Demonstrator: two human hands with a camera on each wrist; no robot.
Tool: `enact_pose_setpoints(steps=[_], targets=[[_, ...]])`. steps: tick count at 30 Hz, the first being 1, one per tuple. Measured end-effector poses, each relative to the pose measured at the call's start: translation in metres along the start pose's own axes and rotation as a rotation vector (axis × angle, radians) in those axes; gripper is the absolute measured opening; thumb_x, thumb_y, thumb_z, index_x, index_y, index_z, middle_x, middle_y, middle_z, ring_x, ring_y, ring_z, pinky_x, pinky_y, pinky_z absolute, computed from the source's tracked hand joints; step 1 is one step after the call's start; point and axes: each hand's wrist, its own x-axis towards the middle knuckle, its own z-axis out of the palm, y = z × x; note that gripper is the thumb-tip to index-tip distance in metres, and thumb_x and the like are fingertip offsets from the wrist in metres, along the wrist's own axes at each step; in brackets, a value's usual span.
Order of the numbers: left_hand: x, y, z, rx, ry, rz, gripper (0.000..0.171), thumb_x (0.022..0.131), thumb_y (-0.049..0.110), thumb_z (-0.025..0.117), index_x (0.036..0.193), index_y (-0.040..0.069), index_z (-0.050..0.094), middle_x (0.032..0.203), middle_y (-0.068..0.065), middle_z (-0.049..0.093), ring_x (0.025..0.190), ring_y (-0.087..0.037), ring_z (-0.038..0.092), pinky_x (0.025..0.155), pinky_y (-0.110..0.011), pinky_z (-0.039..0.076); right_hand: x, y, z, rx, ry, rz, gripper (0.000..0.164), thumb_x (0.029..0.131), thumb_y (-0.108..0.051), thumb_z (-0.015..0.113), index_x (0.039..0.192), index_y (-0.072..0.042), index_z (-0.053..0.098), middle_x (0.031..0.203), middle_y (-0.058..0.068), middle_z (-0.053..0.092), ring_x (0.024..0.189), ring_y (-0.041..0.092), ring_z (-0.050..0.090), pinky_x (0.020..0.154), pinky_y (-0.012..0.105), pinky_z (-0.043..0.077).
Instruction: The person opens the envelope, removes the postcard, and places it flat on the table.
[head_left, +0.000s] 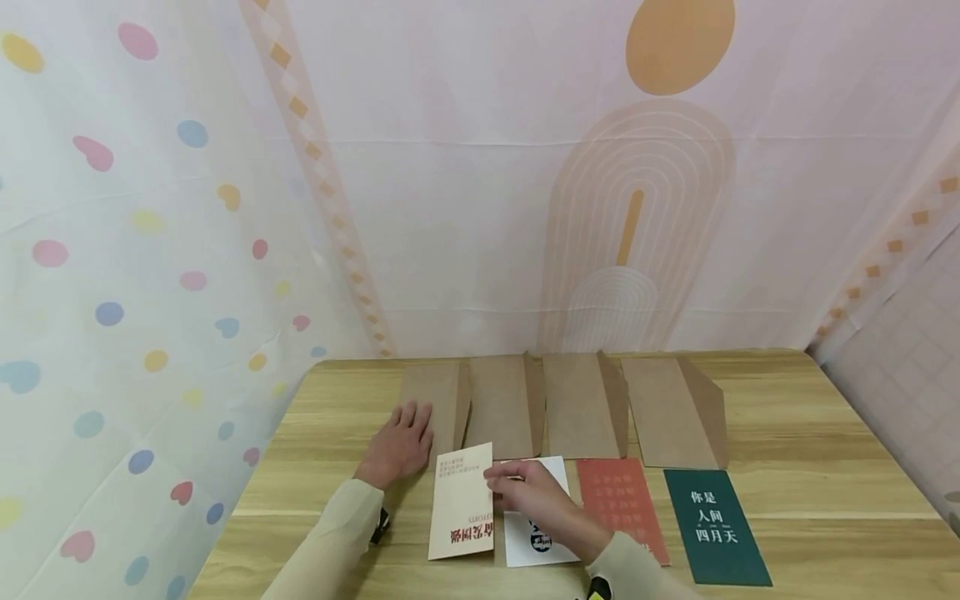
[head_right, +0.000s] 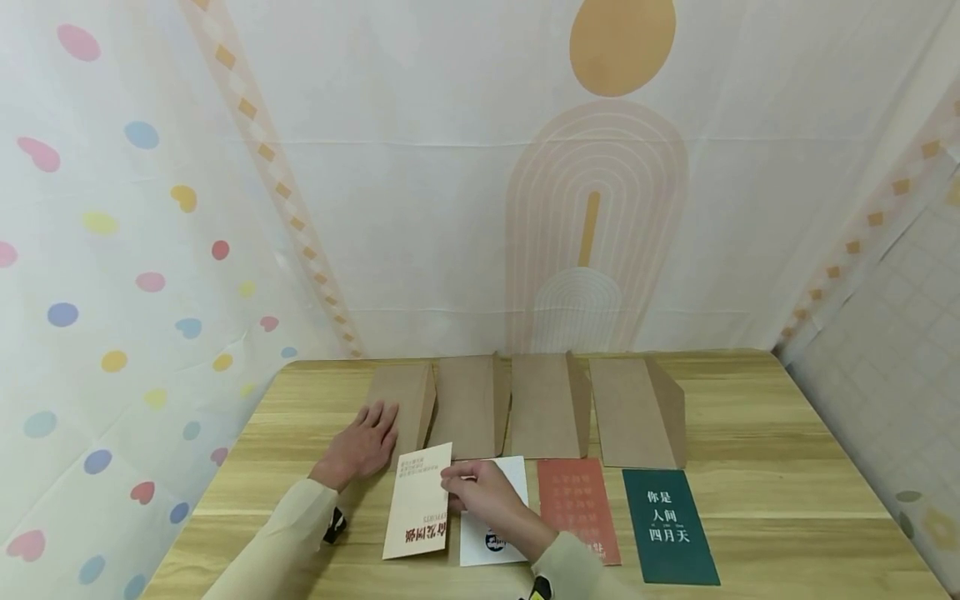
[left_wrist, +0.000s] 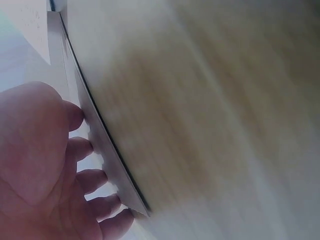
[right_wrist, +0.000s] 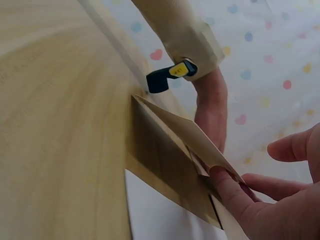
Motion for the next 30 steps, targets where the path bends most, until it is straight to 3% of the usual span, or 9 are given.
enact_pose_setpoints(steps=[7, 15, 19, 30], targets=[[-0.001, 0.001, -0.001, -0.036, 0.004, -0.02, 0.049, 0.105, 0.02, 0.041, 0.145, -0.008, 0.042, 0.154, -0.022, 0.038, 0.144, -0.041, 0.032, 0.117, -0.051, 0.025, -0.006, 0.007, 0.005, 0.01, -0.017, 0.015, 0.031, 0.095, -0.009, 0.061, 0.117, 0.013, 0.063, 0.118, 0.021, 0.066, 0.094, 0.029, 0.072, 0.085, 0.036, 0.057], [-0.003, 0.002, -0.004, 0.002, -0.019, -0.005, 0.048, 0.105, 0.02, 0.041, 0.145, -0.007, 0.043, 0.155, -0.02, 0.038, 0.144, -0.04, 0.031, 0.117, -0.051, 0.025, -0.009, 0.018, 0.01, -0.01, -0.04, 0.021, 0.031, 0.095, -0.005, 0.06, 0.119, 0.014, 0.061, 0.115, 0.02, 0.065, 0.099, 0.031, 0.07, 0.085, 0.039, 0.057], [-0.002, 0.002, -0.005, -0.03, -0.006, -0.019, 0.049, 0.105, 0.02, 0.042, 0.145, -0.008, 0.042, 0.153, -0.022, 0.038, 0.144, -0.04, 0.032, 0.117, -0.051, 0.025, -0.01, 0.019, 0.01, -0.096, -0.039, -0.008, 0.031, 0.094, -0.005, 0.062, 0.12, 0.011, 0.062, 0.113, 0.018, 0.066, 0.1, 0.025, 0.066, 0.082, 0.038, 0.058], [-0.002, 0.002, -0.002, -0.137, 0.022, -0.064, 0.051, 0.105, 0.021, 0.04, 0.147, -0.008, 0.039, 0.152, -0.027, 0.037, 0.144, -0.04, 0.032, 0.118, -0.05, 0.025, -0.015, 0.01, 0.007, -0.34, -0.026, -0.063, 0.025, 0.091, -0.01, 0.066, 0.113, 0.003, 0.067, 0.095, 0.005, 0.068, 0.084, 0.016, 0.065, 0.069, 0.026, 0.055]])
